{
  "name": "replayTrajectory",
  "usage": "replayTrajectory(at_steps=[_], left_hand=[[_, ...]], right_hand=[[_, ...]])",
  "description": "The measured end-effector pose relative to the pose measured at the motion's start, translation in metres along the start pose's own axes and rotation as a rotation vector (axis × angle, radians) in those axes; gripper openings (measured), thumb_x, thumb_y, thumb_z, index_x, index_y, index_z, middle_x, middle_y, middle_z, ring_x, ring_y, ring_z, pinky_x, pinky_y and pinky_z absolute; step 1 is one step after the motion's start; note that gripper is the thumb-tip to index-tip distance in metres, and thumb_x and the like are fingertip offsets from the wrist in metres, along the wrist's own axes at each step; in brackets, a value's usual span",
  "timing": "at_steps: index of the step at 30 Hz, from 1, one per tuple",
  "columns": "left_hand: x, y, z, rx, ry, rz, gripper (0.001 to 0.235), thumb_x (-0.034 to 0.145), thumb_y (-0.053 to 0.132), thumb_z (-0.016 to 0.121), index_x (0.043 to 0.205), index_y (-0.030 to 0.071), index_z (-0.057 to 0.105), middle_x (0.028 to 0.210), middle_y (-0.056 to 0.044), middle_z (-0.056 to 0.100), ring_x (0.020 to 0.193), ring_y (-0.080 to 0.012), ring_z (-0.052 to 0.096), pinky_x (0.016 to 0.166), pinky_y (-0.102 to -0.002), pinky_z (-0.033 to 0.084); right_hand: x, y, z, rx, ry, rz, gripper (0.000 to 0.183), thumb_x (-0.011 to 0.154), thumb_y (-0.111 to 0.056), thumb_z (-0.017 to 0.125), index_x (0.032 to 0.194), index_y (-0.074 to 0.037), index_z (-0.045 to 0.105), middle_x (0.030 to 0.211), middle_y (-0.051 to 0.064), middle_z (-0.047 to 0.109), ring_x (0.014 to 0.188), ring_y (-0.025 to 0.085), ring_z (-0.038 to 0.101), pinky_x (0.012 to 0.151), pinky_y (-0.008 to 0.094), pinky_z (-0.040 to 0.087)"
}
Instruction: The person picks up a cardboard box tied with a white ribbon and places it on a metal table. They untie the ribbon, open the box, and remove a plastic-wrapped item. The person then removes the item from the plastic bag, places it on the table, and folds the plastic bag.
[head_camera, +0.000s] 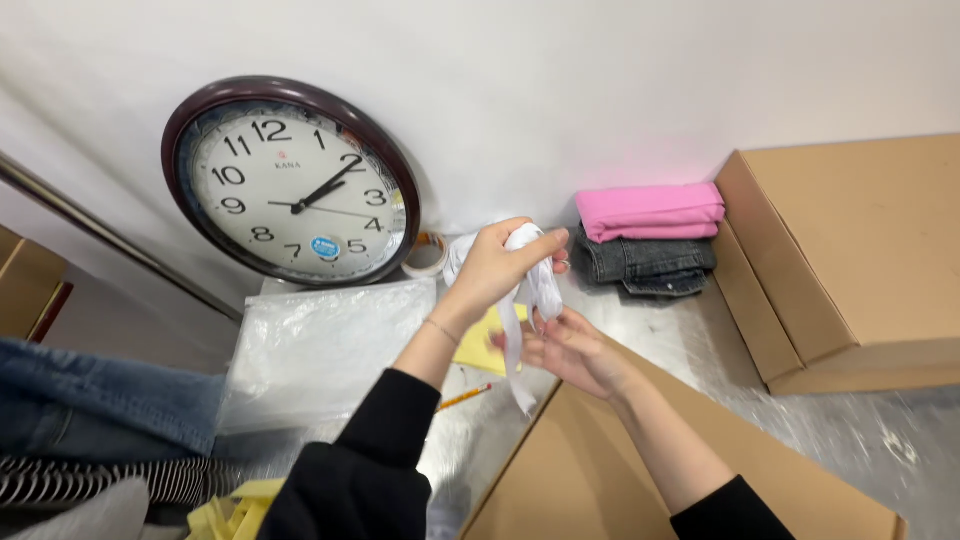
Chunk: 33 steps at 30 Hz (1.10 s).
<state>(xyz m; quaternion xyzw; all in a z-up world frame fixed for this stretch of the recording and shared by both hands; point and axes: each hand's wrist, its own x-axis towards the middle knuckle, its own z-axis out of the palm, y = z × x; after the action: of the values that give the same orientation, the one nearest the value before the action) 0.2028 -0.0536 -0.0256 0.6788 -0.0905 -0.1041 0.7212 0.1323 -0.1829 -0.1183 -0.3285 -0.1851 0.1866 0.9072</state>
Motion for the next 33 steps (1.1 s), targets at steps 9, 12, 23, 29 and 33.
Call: replayTrajectory(at_steps=[9,12,23,29,33], left_hand=[[0.116,-0.103,-0.120,0.848,-0.072,0.104,0.051,0.100,0.056,0.064,0.096,0.006,0.072,0.112,-0.013,0.057,0.115,-0.0447,0.062,0.097,-0.049,0.053],[0.148,-0.157,-0.130,0.802,0.008,0.088,0.046,0.103,0.056,0.062,0.105,0.011,0.067,0.111,-0.009,0.054,0.116,-0.0401,0.061,0.100,-0.046,0.051],[0.169,-0.223,-0.149,1.128,0.081,0.010,0.059,0.096,0.031,0.072,0.149,0.017,0.048,0.140,-0.013,0.056,0.137,-0.0367,0.053,0.111,-0.051,0.047],[0.069,-0.171,-0.105,0.804,0.197,0.118,0.051,0.097,0.022,0.071,0.144,0.009,0.055,0.134,-0.021,0.058,0.133,-0.0458,0.052,0.111,-0.056,0.043],[-0.022,-0.231,-0.069,0.421,0.192,-0.062,0.042,0.094,0.035,0.069,0.132,0.016,0.066,0.129,-0.002,0.072,0.122,-0.0204,0.067,0.107,-0.033,0.049]], right_hand=[[0.093,-0.036,-0.160,-0.758,0.440,0.253,0.026,0.085,0.010,0.077,0.108,0.001,0.070,0.074,0.018,0.068,0.041,0.020,0.055,0.035,0.029,0.043],[0.139,-0.031,-0.176,-0.882,0.624,0.193,0.017,0.083,0.010,0.072,0.099,0.003,0.071,0.071,0.015,0.066,0.046,0.023,0.065,0.043,0.031,0.057],[0.150,-0.016,-0.207,-1.228,0.596,0.480,0.112,0.074,0.009,0.077,0.166,-0.036,0.034,0.119,0.023,0.065,0.084,0.032,0.077,0.068,0.035,0.064],[0.067,-0.038,-0.171,-1.259,0.640,0.387,0.089,0.085,0.005,0.066,0.164,-0.028,0.042,0.125,0.025,0.070,0.094,0.034,0.079,0.079,0.041,0.067],[-0.019,-0.040,-0.093,-0.947,0.839,0.339,0.055,0.095,-0.012,0.065,0.149,-0.018,0.061,0.120,0.013,0.077,0.087,0.025,0.080,0.077,0.034,0.061]])
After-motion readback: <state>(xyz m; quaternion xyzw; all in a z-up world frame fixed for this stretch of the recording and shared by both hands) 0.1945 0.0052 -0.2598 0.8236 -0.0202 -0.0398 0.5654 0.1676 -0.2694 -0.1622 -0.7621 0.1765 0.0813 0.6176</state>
